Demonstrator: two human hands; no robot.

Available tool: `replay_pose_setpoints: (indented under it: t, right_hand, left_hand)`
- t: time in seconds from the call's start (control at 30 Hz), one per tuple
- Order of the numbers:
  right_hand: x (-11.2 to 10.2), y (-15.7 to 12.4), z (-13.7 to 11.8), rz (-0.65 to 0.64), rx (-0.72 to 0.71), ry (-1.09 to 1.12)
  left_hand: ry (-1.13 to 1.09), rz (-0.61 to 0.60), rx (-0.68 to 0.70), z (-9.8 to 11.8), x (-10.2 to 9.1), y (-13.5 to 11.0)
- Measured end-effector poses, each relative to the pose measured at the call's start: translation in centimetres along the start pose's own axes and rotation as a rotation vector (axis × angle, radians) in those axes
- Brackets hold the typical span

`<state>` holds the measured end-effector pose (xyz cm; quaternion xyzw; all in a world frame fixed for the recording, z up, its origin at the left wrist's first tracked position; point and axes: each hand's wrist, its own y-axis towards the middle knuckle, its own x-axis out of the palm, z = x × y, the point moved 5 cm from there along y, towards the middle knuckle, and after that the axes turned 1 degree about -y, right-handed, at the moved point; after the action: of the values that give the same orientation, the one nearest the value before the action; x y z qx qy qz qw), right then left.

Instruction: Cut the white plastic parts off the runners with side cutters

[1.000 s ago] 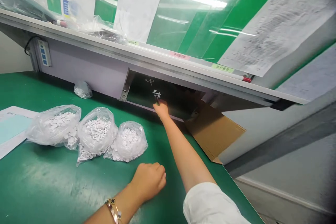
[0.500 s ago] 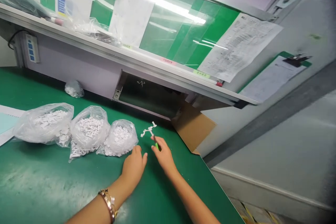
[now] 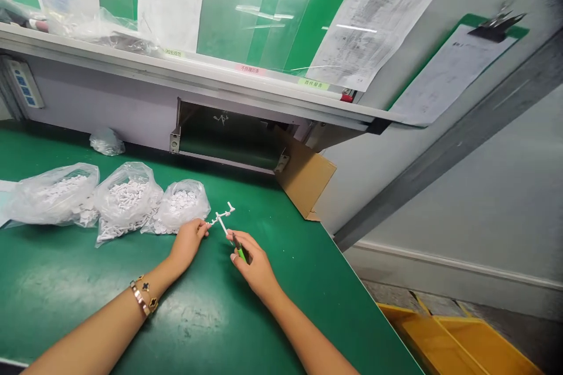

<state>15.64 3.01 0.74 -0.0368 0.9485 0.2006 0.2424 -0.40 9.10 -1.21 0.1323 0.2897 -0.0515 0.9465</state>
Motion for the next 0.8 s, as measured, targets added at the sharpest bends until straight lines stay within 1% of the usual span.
replay_pose_setpoints:
  t: [0.03, 0.1, 0.17, 0.23, 0.33, 0.4, 0.43, 0.5, 0.57, 0.63, 0.73, 0.8]
  right_hand:
    - [-0.1, 0.1, 0.2, 0.019, 0.012, 0.041]
    - [-0.4, 0.2, 0.8, 0.039, 0.081, 0.102]
    - [-0.5, 0.1, 1.1, 0.008, 0.146, 0.069]
    - [-0.4, 0.0, 0.9, -0.047, 0.144, -0.085]
    - [0.6, -0.6, 0.0, -0.176, 0.045, -0.401]
    - [1.5, -1.0, -0.3, -0.258, -0.007, -0.536]
    - [1.8, -1.2, -0.3, -0.277, -0.021, -0.569]
    - [1.9, -1.2, -0.2, -0.268, -0.005, -0.605]
    - [1.6, -1.1, 0.0, -0.235, 0.049, -0.644]
    - [1.2, -0.9, 0.1, -0.210, 0.090, -0.684]
    - [1.0, -0.9, -0.3, -0.214, 0.093, -0.693]
    - [1.1, -0.9, -0.5, -0.224, 0.093, -0.690]
  left_hand:
    - [-0.019, 0.026, -0.017, -0.1, -0.2, 0.0]
    - [-0.054, 0.084, -0.046, -0.1, -0.4, 0.0]
    - [-0.096, 0.126, -0.070, 0.2, -0.2, -0.3]
    - [-0.148, 0.140, -0.098, 0.6, 0.1, -0.7]
    - [-0.216, 0.125, -0.138, 1.0, 0.6, -1.4]
    - [-0.234, 0.081, -0.135, 1.3, 1.1, -1.8]
    - [-0.228, 0.049, -0.117, 1.5, 1.4, -1.9]
    - [-0.206, -0.014, -0.077, 1.9, 1.9, -2.2]
    - [-0.208, -0.030, -0.080, 1.9, 2.2, -2.4]
    - [-0.248, 0.002, -0.131, 1.7, 2.1, -2.6]
    - [-0.291, 0.057, -0.189, 1.5, 1.9, -2.8]
    - [-0.302, 0.052, -0.199, 1.5, 1.9, -2.9]
